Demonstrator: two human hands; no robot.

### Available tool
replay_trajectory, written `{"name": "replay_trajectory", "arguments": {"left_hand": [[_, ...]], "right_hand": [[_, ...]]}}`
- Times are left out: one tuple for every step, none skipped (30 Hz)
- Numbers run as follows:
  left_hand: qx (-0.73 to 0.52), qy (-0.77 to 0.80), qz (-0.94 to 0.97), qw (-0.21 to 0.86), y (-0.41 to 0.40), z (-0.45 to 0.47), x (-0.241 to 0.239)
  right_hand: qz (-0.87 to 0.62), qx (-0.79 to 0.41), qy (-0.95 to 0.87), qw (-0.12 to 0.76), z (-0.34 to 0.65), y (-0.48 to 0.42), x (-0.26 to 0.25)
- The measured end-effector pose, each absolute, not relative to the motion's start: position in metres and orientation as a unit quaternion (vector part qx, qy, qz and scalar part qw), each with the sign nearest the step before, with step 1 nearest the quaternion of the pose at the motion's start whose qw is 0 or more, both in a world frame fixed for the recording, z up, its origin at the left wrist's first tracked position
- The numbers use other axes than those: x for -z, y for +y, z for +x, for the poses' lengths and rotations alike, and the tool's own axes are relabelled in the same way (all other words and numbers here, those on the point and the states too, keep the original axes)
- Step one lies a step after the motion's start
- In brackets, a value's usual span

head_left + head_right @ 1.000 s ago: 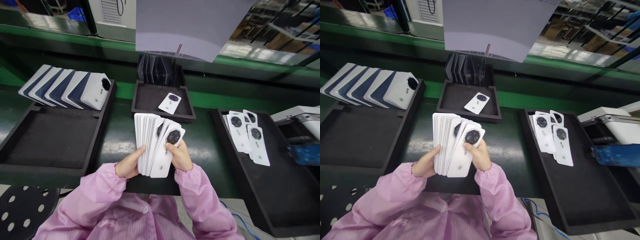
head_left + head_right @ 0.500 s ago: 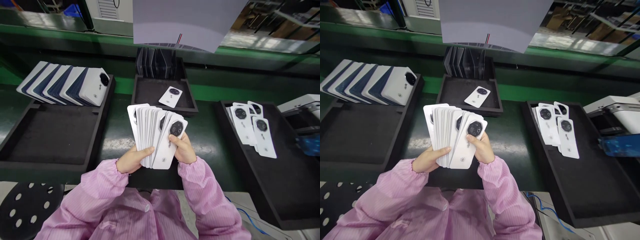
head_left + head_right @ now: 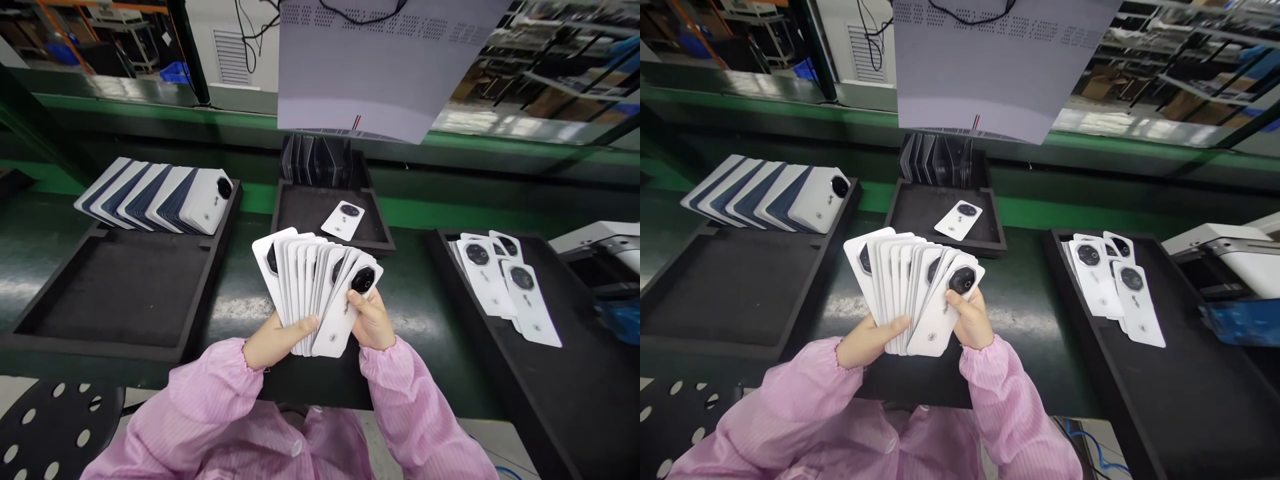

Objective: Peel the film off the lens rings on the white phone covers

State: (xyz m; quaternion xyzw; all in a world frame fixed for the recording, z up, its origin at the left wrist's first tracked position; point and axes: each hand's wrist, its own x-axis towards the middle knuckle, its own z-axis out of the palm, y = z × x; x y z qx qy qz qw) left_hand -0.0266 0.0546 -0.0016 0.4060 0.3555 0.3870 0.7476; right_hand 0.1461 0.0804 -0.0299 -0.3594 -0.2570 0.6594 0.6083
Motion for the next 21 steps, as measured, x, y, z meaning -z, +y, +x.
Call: {"name": "replay_trajectory", "arguments": {"left_hand": [[-0.381,0.331,0.381,0.774,0.058,-0.026,-0.002],[-0.374,0.307,0.356,0.799,0.062,-0.024,-0.005],[-0.364,0.289,0.336,0.819,0.066,-0.023,-0.008],[-0.352,0.279,0.322,0.834,0.071,-0.021,-0.011],[-0.338,0.275,0.315,0.843,0.076,-0.020,-0.012],[-0.328,0.276,0.313,0.848,0.080,-0.019,-0.013],[-0.319,0.278,0.313,0.851,0.084,-0.018,-0.013],[-0.311,0.280,0.313,0.853,0.086,-0.017,-0.012],[-0.306,0.282,0.315,0.853,0.088,-0.017,-0.010],[-0.303,0.285,0.318,0.852,0.089,-0.018,-0.009],[-0.303,0.287,0.323,0.849,0.088,-0.019,-0.008],[-0.302,0.291,0.329,0.846,0.088,-0.020,-0.007],[-0.301,0.294,0.334,0.843,0.087,-0.022,-0.007],[-0.301,0.296,0.339,0.841,0.086,-0.023,-0.007],[-0.302,0.297,0.342,0.839,0.085,-0.024,-0.007],[-0.304,0.296,0.343,0.838,0.085,-0.025,-0.007],[-0.305,0.294,0.343,0.839,0.084,-0.026,-0.007],[-0.303,0.290,0.343,0.840,0.083,-0.027,-0.007],[-0.302,0.287,0.342,0.842,0.082,-0.027,-0.006],[-0.304,0.286,0.342,0.842,0.082,-0.027,-0.005],[-0.310,0.288,0.342,0.839,0.081,-0.027,-0.003]], "right_hand": [[-0.362,-0.655,-0.254,0.612,0.146,0.081,0.030],[-0.365,-0.650,-0.253,0.616,0.147,0.082,0.031],[-0.368,-0.645,-0.253,0.620,0.148,0.083,0.031],[-0.369,-0.641,-0.254,0.624,0.149,0.084,0.032],[-0.370,-0.637,-0.254,0.627,0.151,0.086,0.032],[-0.371,-0.633,-0.251,0.632,0.152,0.087,0.033],[-0.373,-0.629,-0.245,0.636,0.154,0.088,0.033],[-0.375,-0.627,-0.238,0.640,0.156,0.089,0.034],[-0.378,-0.625,-0.230,0.643,0.158,0.090,0.035],[-0.382,-0.626,-0.223,0.643,0.159,0.091,0.036],[-0.385,-0.630,-0.217,0.639,0.161,0.092,0.037],[-0.389,-0.637,-0.210,0.632,0.162,0.093,0.037],[-0.391,-0.645,-0.202,0.625,0.162,0.093,0.038],[-0.392,-0.651,-0.192,0.620,0.163,0.093,0.038],[-0.392,-0.656,-0.181,0.619,0.163,0.093,0.038],[-0.392,-0.657,-0.172,0.621,0.164,0.093,0.038],[-0.392,-0.655,-0.166,0.624,0.164,0.093,0.038],[-0.391,-0.652,-0.165,0.628,0.164,0.093,0.037],[-0.391,-0.648,-0.168,0.632,0.164,0.093,0.036],[-0.390,-0.645,-0.174,0.634,0.164,0.092,0.035],[-0.390,-0.642,-0.180,0.635,0.164,0.092,0.034]]}}
